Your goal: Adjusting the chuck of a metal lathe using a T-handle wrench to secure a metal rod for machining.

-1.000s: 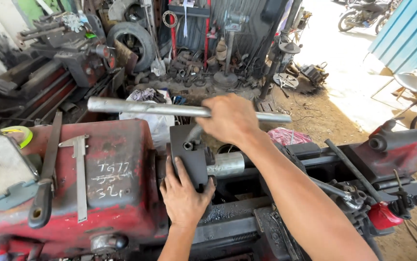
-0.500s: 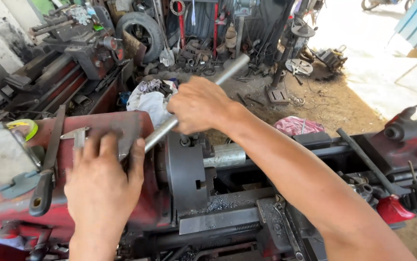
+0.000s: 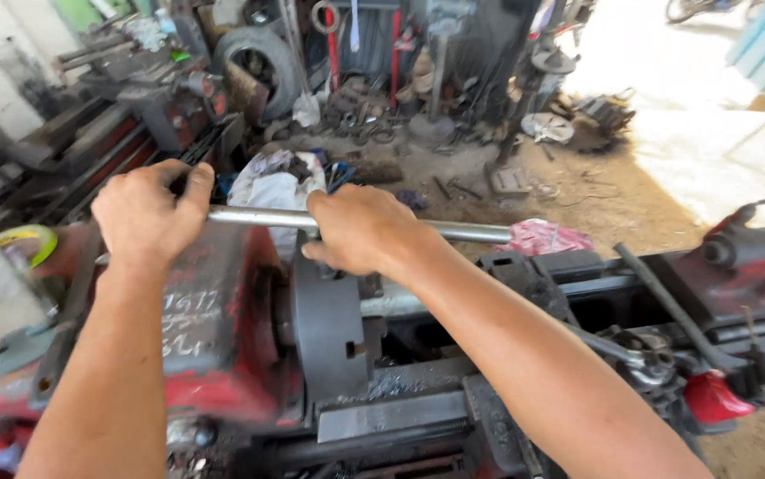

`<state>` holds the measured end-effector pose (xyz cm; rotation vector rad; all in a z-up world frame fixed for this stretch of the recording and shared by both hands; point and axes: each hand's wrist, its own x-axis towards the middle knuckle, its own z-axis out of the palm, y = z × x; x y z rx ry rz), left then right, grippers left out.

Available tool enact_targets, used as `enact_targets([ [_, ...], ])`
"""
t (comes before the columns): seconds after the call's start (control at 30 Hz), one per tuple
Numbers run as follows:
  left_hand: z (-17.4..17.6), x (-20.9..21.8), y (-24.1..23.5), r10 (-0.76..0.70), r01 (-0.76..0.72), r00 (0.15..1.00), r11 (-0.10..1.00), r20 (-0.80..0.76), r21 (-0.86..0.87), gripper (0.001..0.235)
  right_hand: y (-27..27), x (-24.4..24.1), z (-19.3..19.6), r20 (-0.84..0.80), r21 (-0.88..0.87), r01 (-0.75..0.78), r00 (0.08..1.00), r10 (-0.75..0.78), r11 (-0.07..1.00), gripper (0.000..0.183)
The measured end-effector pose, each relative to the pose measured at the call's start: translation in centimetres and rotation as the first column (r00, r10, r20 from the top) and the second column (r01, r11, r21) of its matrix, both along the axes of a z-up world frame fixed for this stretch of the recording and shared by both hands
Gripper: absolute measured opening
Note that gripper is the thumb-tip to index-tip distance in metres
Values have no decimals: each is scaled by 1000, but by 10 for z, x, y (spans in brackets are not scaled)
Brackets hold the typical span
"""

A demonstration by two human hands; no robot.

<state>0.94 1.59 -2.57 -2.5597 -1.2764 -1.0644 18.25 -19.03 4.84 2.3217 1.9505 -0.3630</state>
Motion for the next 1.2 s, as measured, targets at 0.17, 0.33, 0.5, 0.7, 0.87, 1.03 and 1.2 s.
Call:
enact_targets([
  [0.17,7,22,35,72,-47,986,986,153,-162,65,-72,54,-2,144,93,245,956,-256,965,43],
  [0.33,-11,36,84,-137,163,901,986,412,-28,60,-84,8,-9,128,176,579,788,-602,796,24],
  [0.5,-1,47,97,-254,323,813,945,523,-42,62,-88,-31,-33,136,334,649,684,-716,683,18],
  [0.7,25,60,92,-488,568,697,823,525,12,62,-101,-99,-43,139,442,687,583,-800,577,30],
  [0.87,29,83,99,-633,703,583,708,510,75,59,-103,-143,-43,-6,376,791,522,-853,482,26],
  [1.03,35,57,72,-739,750,534,638,411,172,59,-116,-147,-41,23,212,798,573,-819,564,34],
  [1.2,44,59,127,-714,838,406,540,571,80,21,-85,-137,-6,-112,198,521,854,-509,830,57],
])
